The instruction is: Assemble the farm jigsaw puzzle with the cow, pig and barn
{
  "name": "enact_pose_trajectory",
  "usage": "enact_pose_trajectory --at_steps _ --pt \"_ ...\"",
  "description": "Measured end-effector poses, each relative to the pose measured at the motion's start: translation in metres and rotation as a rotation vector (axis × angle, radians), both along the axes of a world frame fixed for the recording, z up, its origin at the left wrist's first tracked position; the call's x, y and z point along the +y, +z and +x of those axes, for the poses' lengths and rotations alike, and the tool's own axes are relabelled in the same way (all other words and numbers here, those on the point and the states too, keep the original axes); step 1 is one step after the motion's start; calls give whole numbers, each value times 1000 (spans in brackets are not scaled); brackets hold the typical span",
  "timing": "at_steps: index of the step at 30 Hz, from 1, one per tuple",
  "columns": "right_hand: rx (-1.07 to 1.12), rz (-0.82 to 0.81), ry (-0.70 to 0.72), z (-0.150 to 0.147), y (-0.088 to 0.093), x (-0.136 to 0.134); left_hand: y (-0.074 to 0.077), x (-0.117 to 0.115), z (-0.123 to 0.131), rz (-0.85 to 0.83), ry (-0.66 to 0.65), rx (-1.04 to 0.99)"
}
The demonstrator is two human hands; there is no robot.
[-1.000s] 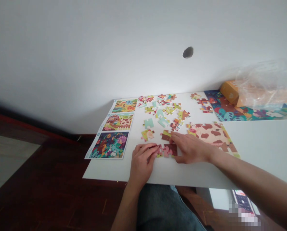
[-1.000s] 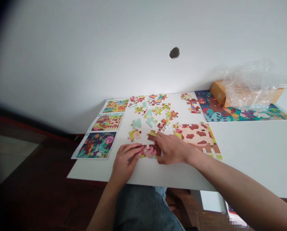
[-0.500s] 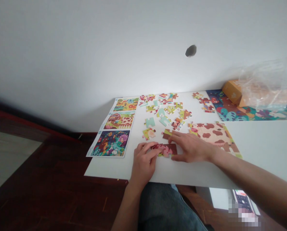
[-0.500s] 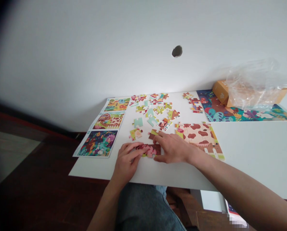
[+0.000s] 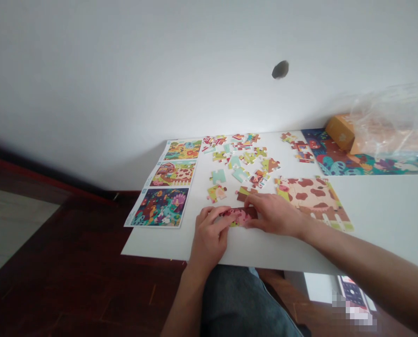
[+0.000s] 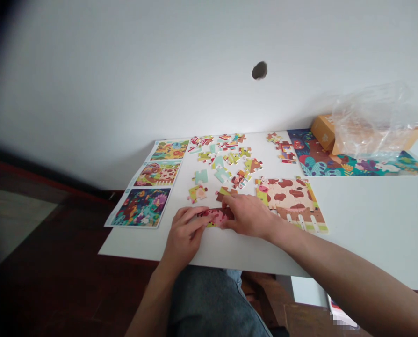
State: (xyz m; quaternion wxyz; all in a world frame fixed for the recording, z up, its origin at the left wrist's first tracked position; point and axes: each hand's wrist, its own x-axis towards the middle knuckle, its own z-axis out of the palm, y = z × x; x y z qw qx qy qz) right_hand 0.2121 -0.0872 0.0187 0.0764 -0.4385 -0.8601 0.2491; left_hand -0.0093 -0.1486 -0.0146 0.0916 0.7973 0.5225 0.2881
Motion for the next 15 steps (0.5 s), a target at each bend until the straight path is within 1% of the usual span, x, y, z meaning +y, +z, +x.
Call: enact_pose_trajectory --at_steps 3,8,11,15 --pt "-6 28 20 1 3 -1 1 -1 2 8 -11 20" --pt "35 68 154 15 16 5 -1 -2 2 -3 13 -20" --pt "52 136 127 24 17 13 -1 -3 0 -6 13 -53" --pt "12 212 66 29 8 23 6 -6 1 -36 -61 10"
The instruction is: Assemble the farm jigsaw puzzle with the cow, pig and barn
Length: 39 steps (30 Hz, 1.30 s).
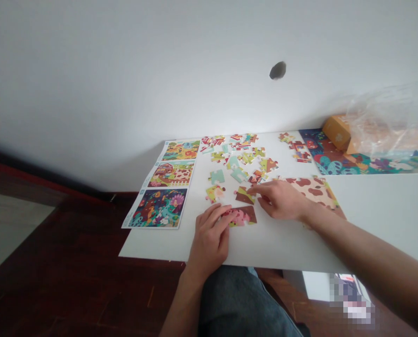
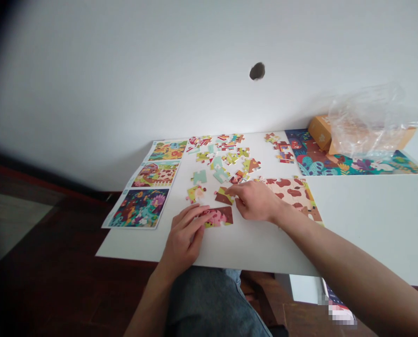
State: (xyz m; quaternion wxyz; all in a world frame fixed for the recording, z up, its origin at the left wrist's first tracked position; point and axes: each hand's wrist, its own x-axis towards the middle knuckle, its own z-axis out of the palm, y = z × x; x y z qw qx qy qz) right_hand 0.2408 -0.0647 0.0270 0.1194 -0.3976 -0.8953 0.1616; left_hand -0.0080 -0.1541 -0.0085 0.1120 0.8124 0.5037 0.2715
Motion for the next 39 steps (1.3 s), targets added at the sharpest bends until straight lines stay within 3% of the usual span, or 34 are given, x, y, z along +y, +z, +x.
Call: enact_pose_trajectory --at_steps 8,17,24,32,39 --pt "56 4 -56 -2 -4 1 16 -26 12 -85 -19 99" --pt "130 13 -40 -3 -8 3 14 -10 -11 -115 -165 204" --pt "114 23 -33 -6 -9 2 11 -29 -11 -90 -1 296" --pt "-35 47 -108 -9 -17 4 2 -46 22 -26 217 437" --pt "-105 28 -137 -7 -21 9 -10 -61 40 135 352 240"
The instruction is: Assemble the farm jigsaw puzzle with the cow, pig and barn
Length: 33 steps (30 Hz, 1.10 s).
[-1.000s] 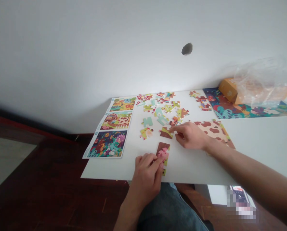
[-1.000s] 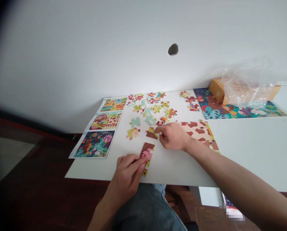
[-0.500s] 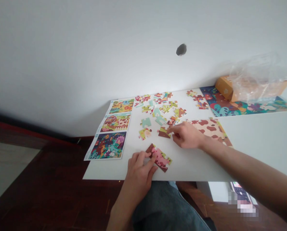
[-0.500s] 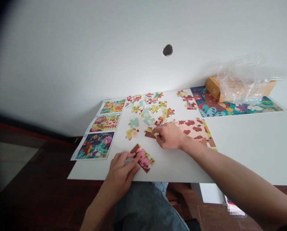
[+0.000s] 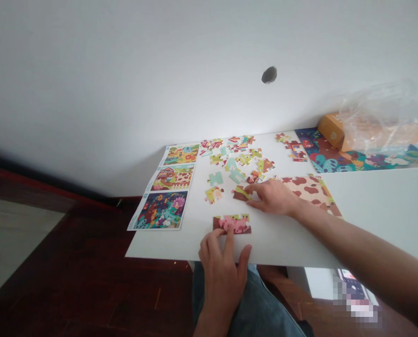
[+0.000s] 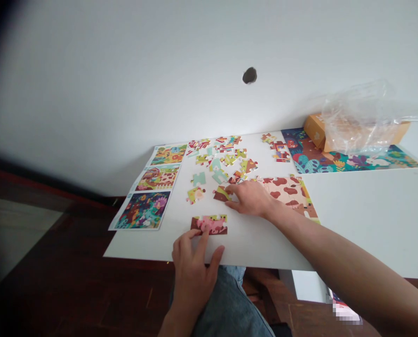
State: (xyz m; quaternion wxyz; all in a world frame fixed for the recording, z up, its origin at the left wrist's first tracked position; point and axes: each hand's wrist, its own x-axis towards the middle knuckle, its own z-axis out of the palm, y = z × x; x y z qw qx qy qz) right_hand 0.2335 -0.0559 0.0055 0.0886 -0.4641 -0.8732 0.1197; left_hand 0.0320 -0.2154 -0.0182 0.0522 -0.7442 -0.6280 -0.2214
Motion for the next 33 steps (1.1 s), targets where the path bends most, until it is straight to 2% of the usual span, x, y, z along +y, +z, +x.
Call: enact_pose_trajectory --at_steps 3,11,16,33 --pt "-29 -11 -34 -1 -3 2 -3 -2 -2 47 -45 -73" --pt "38 -97 -37 0 4 1 5 3 3 -58 -173 -49" --pt "26 -74 -28 3 5 2 9 3 7 -55 -152 -49" --pt "-51 -47 -22 5 8 2 6 2 6 -126 -132 -103"
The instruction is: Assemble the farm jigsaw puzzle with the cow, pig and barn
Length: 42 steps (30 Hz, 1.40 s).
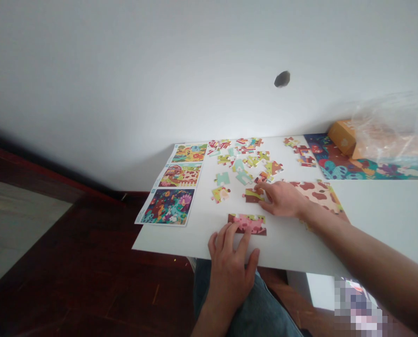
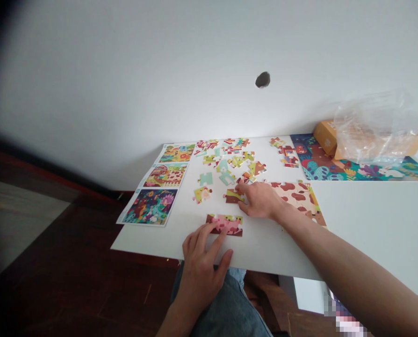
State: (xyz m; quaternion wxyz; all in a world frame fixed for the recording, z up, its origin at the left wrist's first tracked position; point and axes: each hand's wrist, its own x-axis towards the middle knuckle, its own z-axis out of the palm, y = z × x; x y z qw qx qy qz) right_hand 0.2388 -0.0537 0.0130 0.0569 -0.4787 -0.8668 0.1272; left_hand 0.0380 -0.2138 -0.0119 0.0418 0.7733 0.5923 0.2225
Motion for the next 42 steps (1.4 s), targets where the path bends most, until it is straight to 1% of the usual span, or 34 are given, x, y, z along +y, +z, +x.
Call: enact_pose_trajectory --at_steps 2,4,6,7,8,10,12,13,14,16,18,20,22,26,28,30,32,36,38,40,42 --pt "5 -4 -2 0 0 0 2 0 0 17 6 -45" --pt "6 -5 -4 0 0 0 7 4 1 70 16 -127" --pt "4 -5 -6 0 -1 0 16 18 2 144 7 -227" --pt "5 -5 -8 -1 -1 0 21 31 2 178 -5 -273" --pt "7 -4 -11 -1 -1 0 27 47 2 191 -46 -295" --pt "12 -3 -20 -1 -1 0 36 90 0 232 -150 -324" --pt "19 -3 -18 -2 0 0 39 141 -7 287 -235 -341" --pt "23 -1 -15 -2 1 0 37 167 -12 322 -258 -350" --pt "27 0 -10 -2 1 0 34 190 -17 345 -266 -343" --pt "34 1 -2 -1 2 0 23 228 -29 371 -193 -326" --pt "34 1 7 0 1 1 11 247 -39 368 -116 -322" --pt "34 1 13 2 0 2 1 251 -45 366 -117 -323" --pt "38 -1 15 4 0 4 -2 245 -47 352 -167 -320" --pt "82 -40 41 4 2 6 0 233 -43 274 -328 -303" --pt "144 -74 101 3 3 6 1 232 -42 267 -355 -301" --pt "218 -109 182 1 1 5 2 234 -43 288 -316 -307" --pt "263 -113 227 -2 -1 4 3 237 -47 320 -219 -317" --pt "224 -32 188 -8 -7 3 5 243 -61 404 70 -357" --pt "188 3 163 -12 -7 1 6 245 -66 436 176 -403" --pt "185 45 140 -17 -7 -2 6 246 -68 430 201 -438" --pt "225 89 118 -23 -6 -6 6 245 -66 395 165 -445"
